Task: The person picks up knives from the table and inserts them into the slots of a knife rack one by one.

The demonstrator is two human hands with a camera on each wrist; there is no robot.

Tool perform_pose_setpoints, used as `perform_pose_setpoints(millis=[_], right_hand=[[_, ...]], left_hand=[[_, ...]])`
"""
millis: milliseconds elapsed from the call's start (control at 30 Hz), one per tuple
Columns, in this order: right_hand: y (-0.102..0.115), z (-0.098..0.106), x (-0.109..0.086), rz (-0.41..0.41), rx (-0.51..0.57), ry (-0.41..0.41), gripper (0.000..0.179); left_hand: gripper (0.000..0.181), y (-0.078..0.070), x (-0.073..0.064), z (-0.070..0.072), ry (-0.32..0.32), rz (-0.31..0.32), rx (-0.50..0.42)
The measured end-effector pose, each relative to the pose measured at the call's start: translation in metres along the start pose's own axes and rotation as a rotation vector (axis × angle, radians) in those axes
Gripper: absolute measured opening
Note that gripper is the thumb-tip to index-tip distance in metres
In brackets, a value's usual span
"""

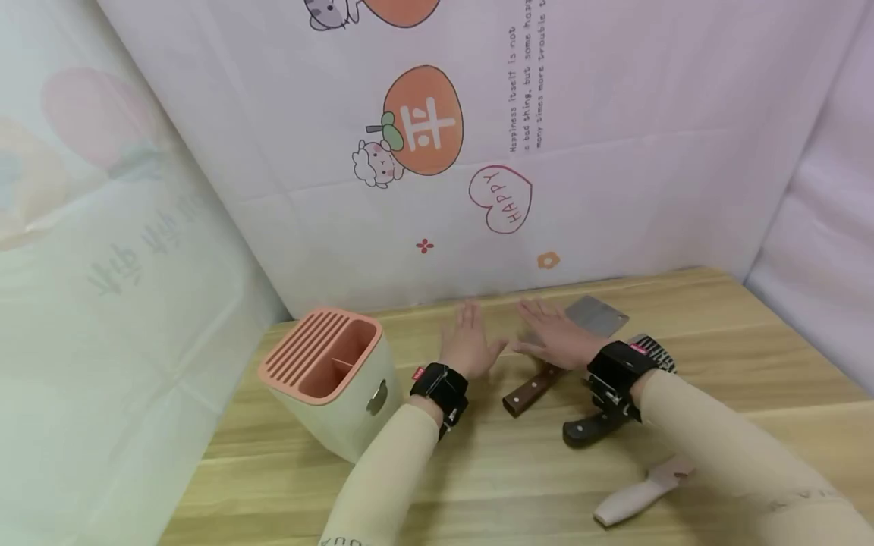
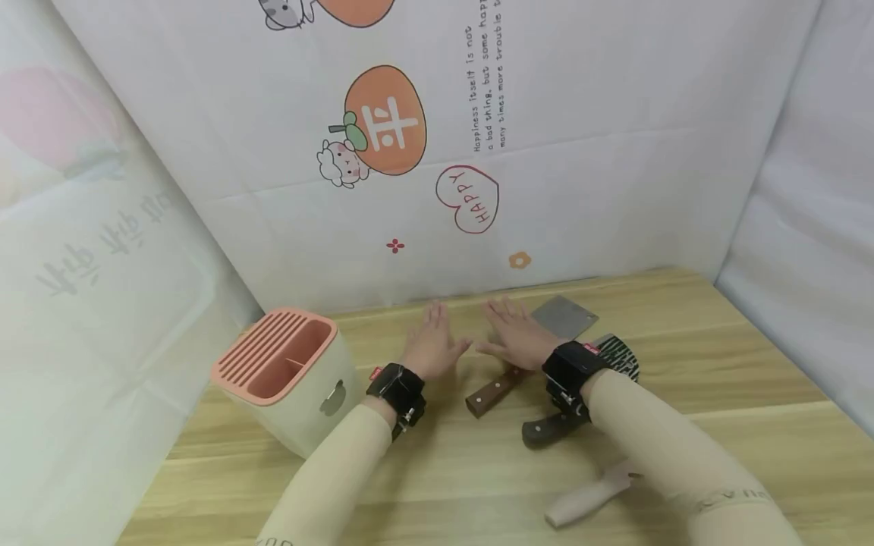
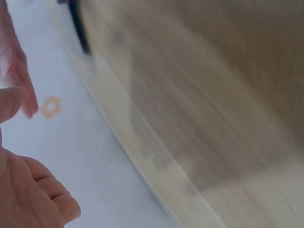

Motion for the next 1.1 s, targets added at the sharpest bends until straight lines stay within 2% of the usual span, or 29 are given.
perform_pose_setpoints(millis=[133, 367, 467, 600, 733, 867, 1067, 1100], right_hand=[[0.01, 0.002, -0.016, 0.036, -0.004, 0.023, 0.083], [0.036, 0.009, -0.049, 0.136, 0.003, 0.034, 0.079], [0.044, 0.008, -0.063, 0.177, 0.011, 0.026, 0.078], [0.054, 0.002, -0.082, 0.183, 0.021, 0.05, 0.079], [0.066, 0.002, -0.103, 0.187, 0.048, 0.089, 0.079], [0.073, 0.004, -0.125, 0.205, 0.058, 0.103, 0.08], [0.079, -0.002, -0.151, 0.258, -0.026, 0.109, 0.087], [0.08, -0.005, -0.155, 0.256, -0.034, 0.105, 0.089]], left_hand=[[0.087, -0.004, -0.02, 0.004, 0.047, -0.068, -0.083], [0.086, -0.002, -0.056, 0.006, 0.079, -0.213, -0.047], [0.084, 0.004, -0.07, 0.003, 0.089, -0.251, -0.052], [0.082, 0.015, -0.097, 0.001, 0.105, -0.298, -0.053], [0.083, 0.033, -0.128, 0.009, 0.147, -0.332, -0.116], [0.081, 0.06, -0.155, 0.018, 0.195, -0.354, -0.245], [0.072, 0.102, -0.195, 0.029, 0.287, -0.345, -0.461], [0.069, 0.111, -0.201, 0.031, 0.308, -0.322, -0.495]])
Point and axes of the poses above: each hand's wrist, its own x-axis towards the middle knuckle, its own z-axis out of the back of the hand, y = z × x, the point moved 4 cm from there along x, towards the middle knuckle, and after that the axes turned 11 degrees about z, right-handed, at the moved point
